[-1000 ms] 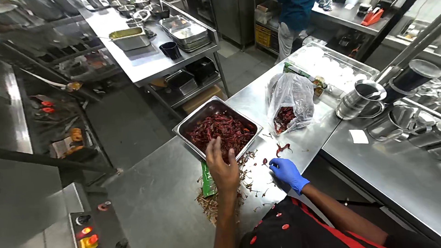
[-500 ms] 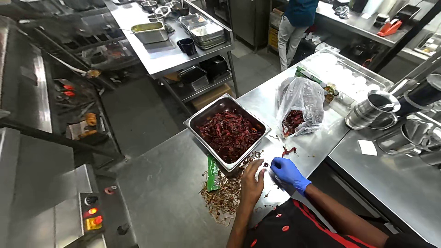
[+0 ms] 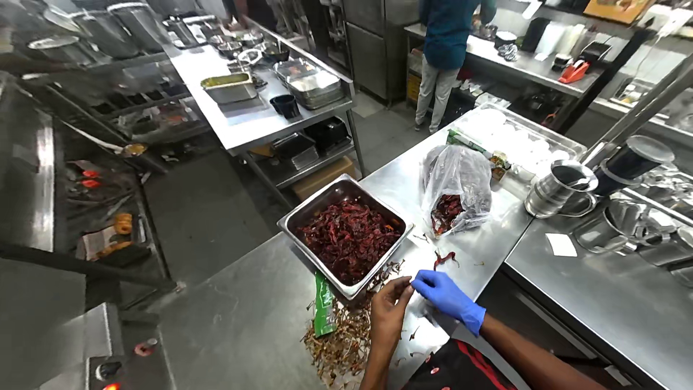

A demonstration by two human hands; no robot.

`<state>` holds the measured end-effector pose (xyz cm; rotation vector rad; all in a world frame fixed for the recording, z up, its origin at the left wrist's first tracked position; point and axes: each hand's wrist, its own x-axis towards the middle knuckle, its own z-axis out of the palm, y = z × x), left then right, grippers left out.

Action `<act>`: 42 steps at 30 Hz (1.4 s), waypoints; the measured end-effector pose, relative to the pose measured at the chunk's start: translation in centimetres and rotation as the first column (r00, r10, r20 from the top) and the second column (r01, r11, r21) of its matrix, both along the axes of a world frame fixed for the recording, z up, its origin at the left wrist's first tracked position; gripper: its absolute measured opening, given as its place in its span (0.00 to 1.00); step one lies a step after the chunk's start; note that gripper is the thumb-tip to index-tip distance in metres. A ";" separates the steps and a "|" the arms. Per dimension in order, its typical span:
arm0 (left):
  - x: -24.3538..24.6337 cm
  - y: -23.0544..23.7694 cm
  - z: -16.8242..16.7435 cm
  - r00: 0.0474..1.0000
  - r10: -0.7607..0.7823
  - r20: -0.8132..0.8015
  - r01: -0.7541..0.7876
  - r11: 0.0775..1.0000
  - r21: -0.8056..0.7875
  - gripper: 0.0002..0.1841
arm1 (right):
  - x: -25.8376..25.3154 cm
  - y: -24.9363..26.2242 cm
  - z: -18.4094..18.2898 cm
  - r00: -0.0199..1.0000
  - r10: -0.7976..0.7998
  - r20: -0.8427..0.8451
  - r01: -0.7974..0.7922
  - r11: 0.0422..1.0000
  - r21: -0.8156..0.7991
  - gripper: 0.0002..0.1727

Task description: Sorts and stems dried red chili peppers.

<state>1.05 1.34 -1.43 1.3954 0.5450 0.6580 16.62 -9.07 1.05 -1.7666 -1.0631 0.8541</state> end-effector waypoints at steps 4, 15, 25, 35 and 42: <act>-0.9 0.3 0.8 0.993 -0.023 -0.117 0.025 1.000 0.013 0.08 | -0.7 0.3 -1.0 0.993 -0.009 -0.120 0.018 0.997 0.073 0.20; -3.3 1.0 2.1 0.950 -0.312 0.028 0.299 0.876 -0.377 0.08 | -2.0 -0.2 -1.9 0.978 0.178 0.111 -0.207 0.899 0.387 0.23; -0.5 1.3 5.1 0.875 0.256 -0.412 0.124 0.703 0.700 0.12 | -3.5 -0.1 -5.2 0.941 0.126 -0.314 -0.159 0.984 -0.081 0.24; -2.7 8.6 5.2 0.902 0.380 -0.204 -0.212 0.803 0.557 0.28 | 1.2 -1.2 -4.8 0.904 -0.057 0.424 0.165 0.960 -0.224 0.17; -2.8 2.7 1.8 0.948 0.251 -0.193 -0.186 0.935 0.303 0.10 | 7.1 -1.6 -5.7 0.657 -0.141 0.741 0.379 0.911 -0.162 0.18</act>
